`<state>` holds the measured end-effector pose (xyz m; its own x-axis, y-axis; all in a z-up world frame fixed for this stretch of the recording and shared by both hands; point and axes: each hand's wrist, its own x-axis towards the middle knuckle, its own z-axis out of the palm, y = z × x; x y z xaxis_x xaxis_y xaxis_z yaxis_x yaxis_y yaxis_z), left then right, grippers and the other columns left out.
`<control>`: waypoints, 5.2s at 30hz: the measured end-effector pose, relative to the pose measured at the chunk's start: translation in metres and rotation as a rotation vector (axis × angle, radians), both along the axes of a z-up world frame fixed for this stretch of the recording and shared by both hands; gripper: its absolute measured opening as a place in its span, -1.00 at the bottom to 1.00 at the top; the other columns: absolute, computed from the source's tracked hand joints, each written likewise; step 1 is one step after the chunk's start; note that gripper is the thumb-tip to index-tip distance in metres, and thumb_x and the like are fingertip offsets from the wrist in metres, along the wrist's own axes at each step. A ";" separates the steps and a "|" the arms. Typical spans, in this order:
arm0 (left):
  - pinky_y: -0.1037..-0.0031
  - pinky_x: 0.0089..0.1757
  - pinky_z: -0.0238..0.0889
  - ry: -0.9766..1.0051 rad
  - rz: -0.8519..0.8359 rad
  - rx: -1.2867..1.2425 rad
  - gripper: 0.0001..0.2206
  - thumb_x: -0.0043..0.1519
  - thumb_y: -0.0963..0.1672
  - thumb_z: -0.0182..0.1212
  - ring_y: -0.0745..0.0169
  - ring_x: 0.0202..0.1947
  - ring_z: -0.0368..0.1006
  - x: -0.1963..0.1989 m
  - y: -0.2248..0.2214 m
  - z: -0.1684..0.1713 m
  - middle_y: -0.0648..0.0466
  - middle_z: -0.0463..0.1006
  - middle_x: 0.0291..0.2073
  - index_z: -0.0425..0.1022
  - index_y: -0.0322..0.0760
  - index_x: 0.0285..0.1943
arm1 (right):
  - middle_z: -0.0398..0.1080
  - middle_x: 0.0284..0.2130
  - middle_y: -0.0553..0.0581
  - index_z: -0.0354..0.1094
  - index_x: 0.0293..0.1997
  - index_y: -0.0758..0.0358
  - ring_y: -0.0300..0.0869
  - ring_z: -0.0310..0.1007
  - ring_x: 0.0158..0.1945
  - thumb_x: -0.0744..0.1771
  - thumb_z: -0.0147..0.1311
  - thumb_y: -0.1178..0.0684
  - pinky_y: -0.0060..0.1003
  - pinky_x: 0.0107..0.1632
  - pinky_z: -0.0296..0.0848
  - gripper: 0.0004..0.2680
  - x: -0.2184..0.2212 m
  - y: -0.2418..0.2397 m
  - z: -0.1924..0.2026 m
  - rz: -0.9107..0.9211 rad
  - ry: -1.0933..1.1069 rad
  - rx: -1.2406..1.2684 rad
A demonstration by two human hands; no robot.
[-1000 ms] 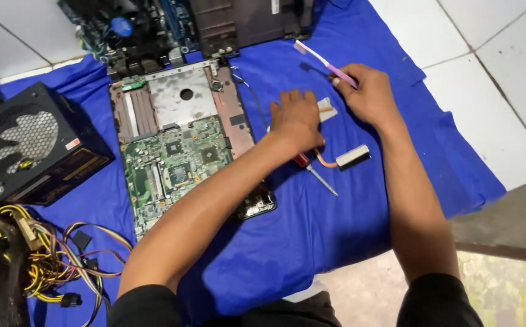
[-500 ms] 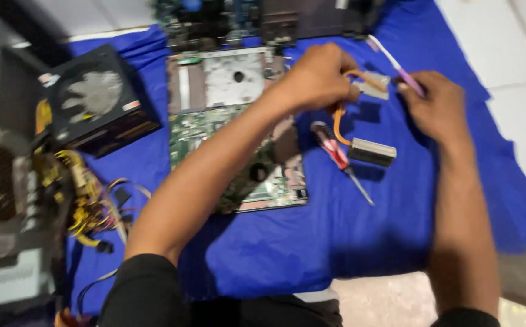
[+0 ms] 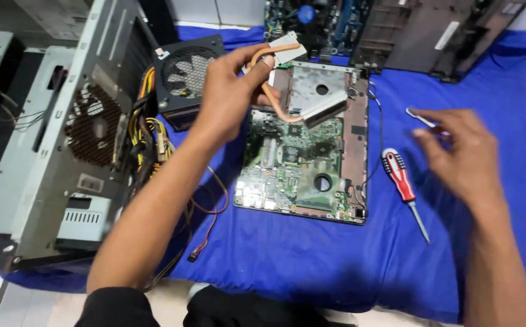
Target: The person is installing a heatsink onto a laptop motherboard, securing it with a screwdriver, and then cleaning the board with a toothbrush.
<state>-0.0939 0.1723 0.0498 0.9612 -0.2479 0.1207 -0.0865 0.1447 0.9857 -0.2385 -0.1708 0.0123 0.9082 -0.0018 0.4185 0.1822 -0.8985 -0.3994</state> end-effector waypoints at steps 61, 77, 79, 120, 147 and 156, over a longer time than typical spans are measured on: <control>0.36 -0.53 0.26 -0.300 -0.079 0.706 -0.86 0.10 -0.19 0.40 0.21 -0.71 0.36 -0.062 0.024 -0.053 0.08 0.55 -0.65 0.52 -0.33 -0.46 | 0.55 -0.40 0.05 0.45 0.16 0.14 -0.15 0.52 -0.38 0.30 0.19 0.08 -0.24 -0.27 0.42 -0.71 0.022 0.102 0.037 -0.259 0.816 0.160; 0.37 -0.30 0.38 -0.509 -0.044 0.726 -0.77 0.10 -0.18 0.39 0.20 -0.41 0.46 -0.057 0.031 -0.064 0.08 0.52 -0.24 0.65 -0.24 -0.05 | 0.49 -0.08 0.09 0.33 0.29 0.11 -0.13 0.53 -0.32 0.11 0.45 0.19 -0.21 -0.22 0.52 -0.40 0.022 0.097 0.032 -0.108 0.815 0.080; 0.35 -0.24 0.40 -0.521 -0.064 0.744 -0.75 0.10 -0.17 0.39 0.17 -0.32 0.48 -0.059 0.027 -0.067 0.08 0.49 -0.23 0.65 -0.25 -0.03 | 0.51 -0.08 0.10 0.34 0.28 0.12 -0.13 0.54 -0.32 0.13 0.42 0.24 -0.22 -0.23 0.53 -0.43 0.023 0.096 0.033 -0.119 0.821 0.113; 0.33 -0.10 0.04 -0.586 0.056 0.662 -0.89 0.19 -0.21 0.29 0.19 -0.22 0.26 -0.053 0.004 -0.088 0.17 0.43 -0.35 0.68 -0.17 -0.17 | 0.46 -0.35 0.33 0.28 0.25 0.48 0.02 0.51 -0.31 0.15 0.28 0.48 -0.23 -0.22 0.53 -0.48 0.027 0.068 0.016 -0.160 0.888 0.517; 0.46 -0.47 0.20 -0.543 0.240 0.611 -0.88 0.16 -0.26 0.33 0.30 -0.60 0.28 -0.038 0.055 -0.056 0.09 0.54 -0.35 0.64 -0.35 -0.15 | 0.50 -0.34 0.14 0.35 0.34 0.21 -0.11 0.48 -0.36 0.14 0.44 0.20 -0.24 -0.31 0.38 -0.41 0.023 0.094 0.026 -0.167 0.827 0.227; 0.42 -0.44 0.21 -0.537 0.199 0.620 -0.88 0.17 -0.26 0.29 0.23 -0.58 0.32 -0.043 0.055 -0.055 0.08 0.53 -0.35 0.64 -0.33 -0.14 | 0.47 -0.48 0.20 0.36 0.26 0.33 -0.18 0.41 -0.46 0.15 0.32 0.42 -0.32 -0.41 0.38 -0.47 0.020 0.091 0.026 -0.085 0.728 0.417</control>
<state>-0.1371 0.2277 -0.0048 0.8449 -0.2522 0.4718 -0.5328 -0.4763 0.6994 -0.2187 -0.0795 0.0388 0.9408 -0.1070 -0.3217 -0.3110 -0.6501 -0.6932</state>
